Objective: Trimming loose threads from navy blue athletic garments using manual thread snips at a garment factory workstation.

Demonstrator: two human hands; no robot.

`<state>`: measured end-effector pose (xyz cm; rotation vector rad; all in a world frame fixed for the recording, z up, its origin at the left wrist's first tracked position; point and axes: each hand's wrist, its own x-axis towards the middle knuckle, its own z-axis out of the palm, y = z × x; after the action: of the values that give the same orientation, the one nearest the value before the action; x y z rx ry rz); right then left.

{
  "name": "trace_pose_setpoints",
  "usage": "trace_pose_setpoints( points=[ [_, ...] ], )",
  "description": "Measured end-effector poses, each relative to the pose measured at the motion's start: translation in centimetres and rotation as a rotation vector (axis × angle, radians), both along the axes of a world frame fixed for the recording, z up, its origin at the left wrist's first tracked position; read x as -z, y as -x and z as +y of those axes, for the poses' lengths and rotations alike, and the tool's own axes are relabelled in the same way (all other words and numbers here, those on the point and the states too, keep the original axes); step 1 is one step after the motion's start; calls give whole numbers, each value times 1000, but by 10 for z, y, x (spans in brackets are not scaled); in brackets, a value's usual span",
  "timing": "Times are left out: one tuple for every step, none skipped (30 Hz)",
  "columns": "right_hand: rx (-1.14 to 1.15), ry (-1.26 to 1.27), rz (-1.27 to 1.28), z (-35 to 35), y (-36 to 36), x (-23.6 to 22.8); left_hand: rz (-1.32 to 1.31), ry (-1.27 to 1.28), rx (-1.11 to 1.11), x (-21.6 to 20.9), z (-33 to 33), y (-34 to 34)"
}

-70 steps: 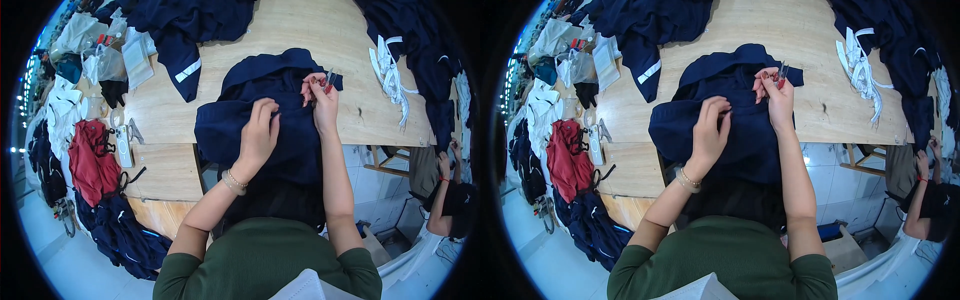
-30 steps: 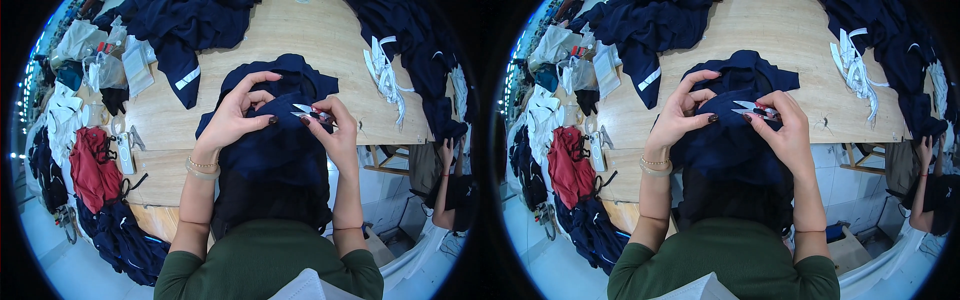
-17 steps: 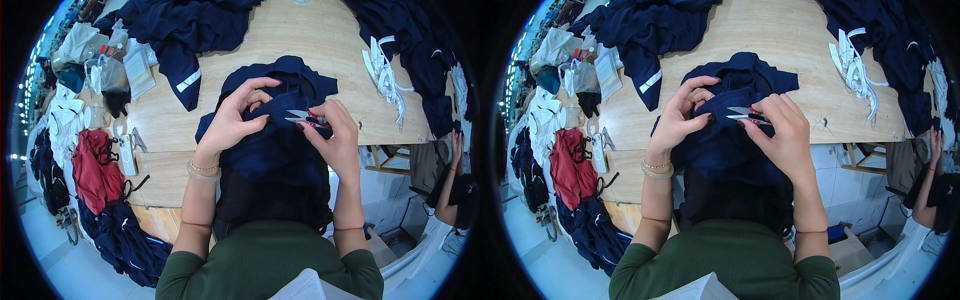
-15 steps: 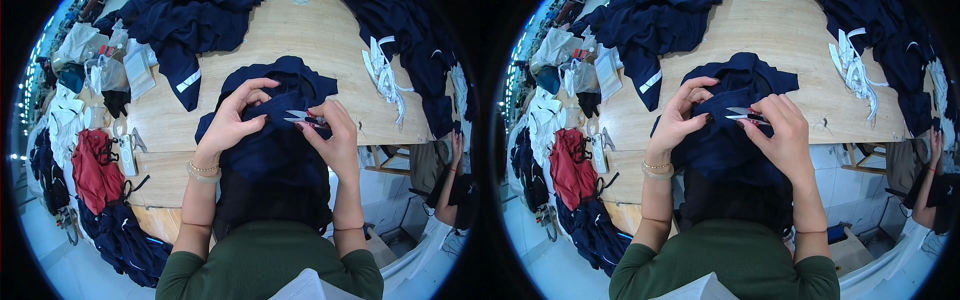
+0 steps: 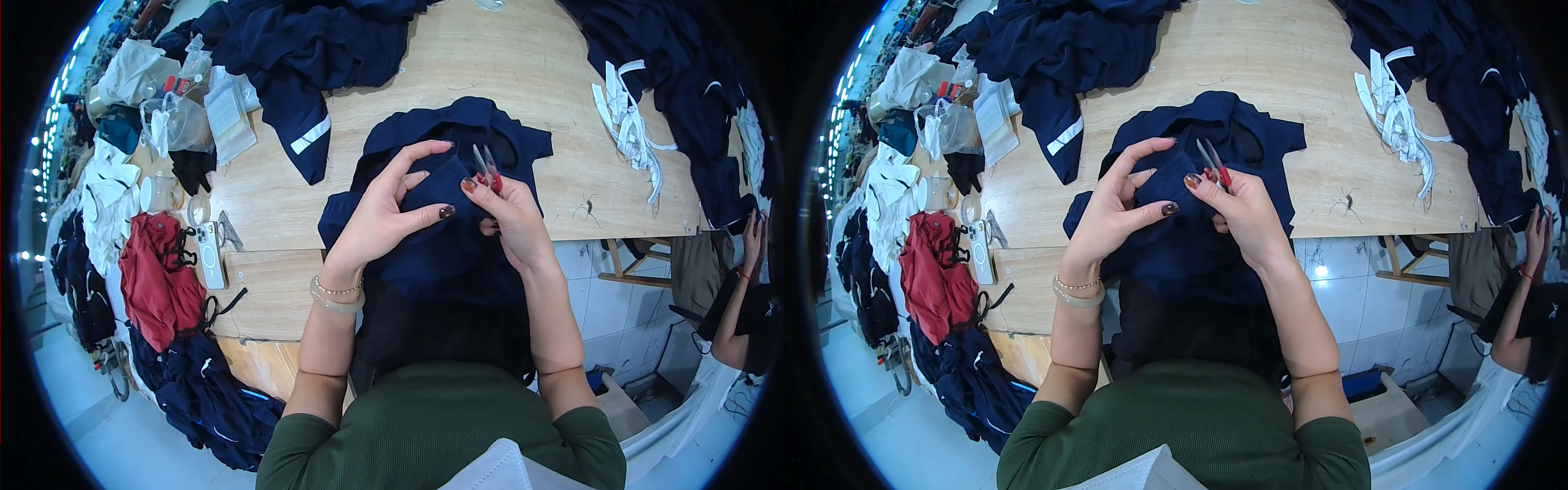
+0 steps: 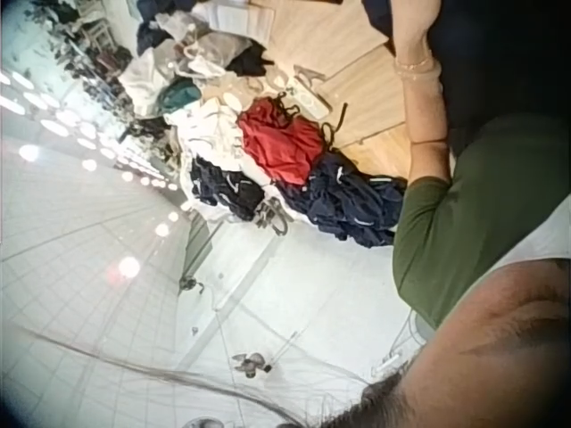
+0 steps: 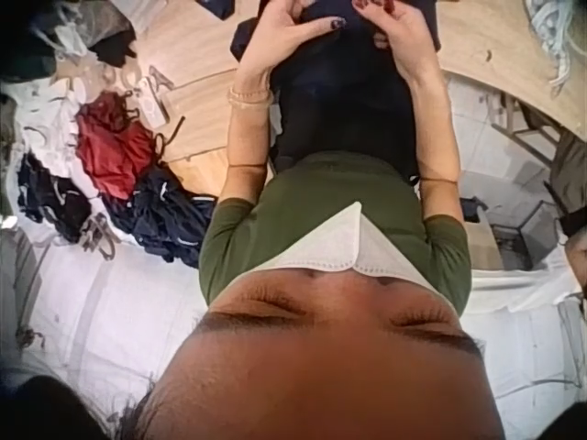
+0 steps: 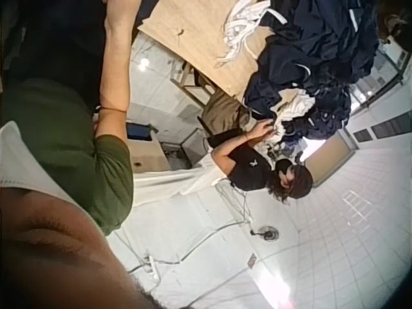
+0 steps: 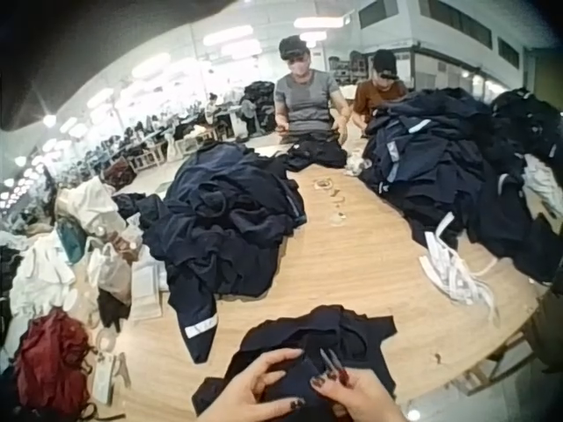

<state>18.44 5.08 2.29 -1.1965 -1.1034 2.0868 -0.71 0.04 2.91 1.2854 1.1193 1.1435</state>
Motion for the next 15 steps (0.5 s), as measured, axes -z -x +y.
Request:
trace_pose_setpoints(
  points=[
    [27,-38,24,-1,0,3,-92,21,-7,1,-1,-1],
    [54,-75,47,-2,0,4,-185,41,-14,1,-3,-3],
    [54,-75,48,-3,1,3,-184,41,-15,1,-4,-5],
    [70,-22,70,-5,3,1,-228,38,-48,-1,-7,-7],
    [86,31,91,-6,4,0,-271,34,-82,-2,-8,-8],
    [85,30,93,-8,5,5,-270,33,-83,-4,-10,-10],
    [41,67,178,-9,7,13,-309,36,-92,-6,-11,-13],
    [-3,103,262,-10,7,17,-348,39,-100,-8,-11,-15],
    [-4,101,262,-10,5,18,-348,37,-100,-9,-9,-15],
    [22,43,190,-10,3,13,-322,29,-95,-10,-7,-15],
    [49,-15,117,-9,0,11,-296,21,-89,-11,-6,-15],
    [19,-67,79,-4,-7,12,-296,20,-91,-12,-6,-14],
    [17,-66,79,-3,-9,9,-251,25,-78,-13,-5,-14],
    [87,-294,14,-1,-10,0,-207,30,-65,-13,-5,-13],
    [158,-521,-52,1,-12,-4,-206,31,-67,-13,-5,-12]
  ],
)
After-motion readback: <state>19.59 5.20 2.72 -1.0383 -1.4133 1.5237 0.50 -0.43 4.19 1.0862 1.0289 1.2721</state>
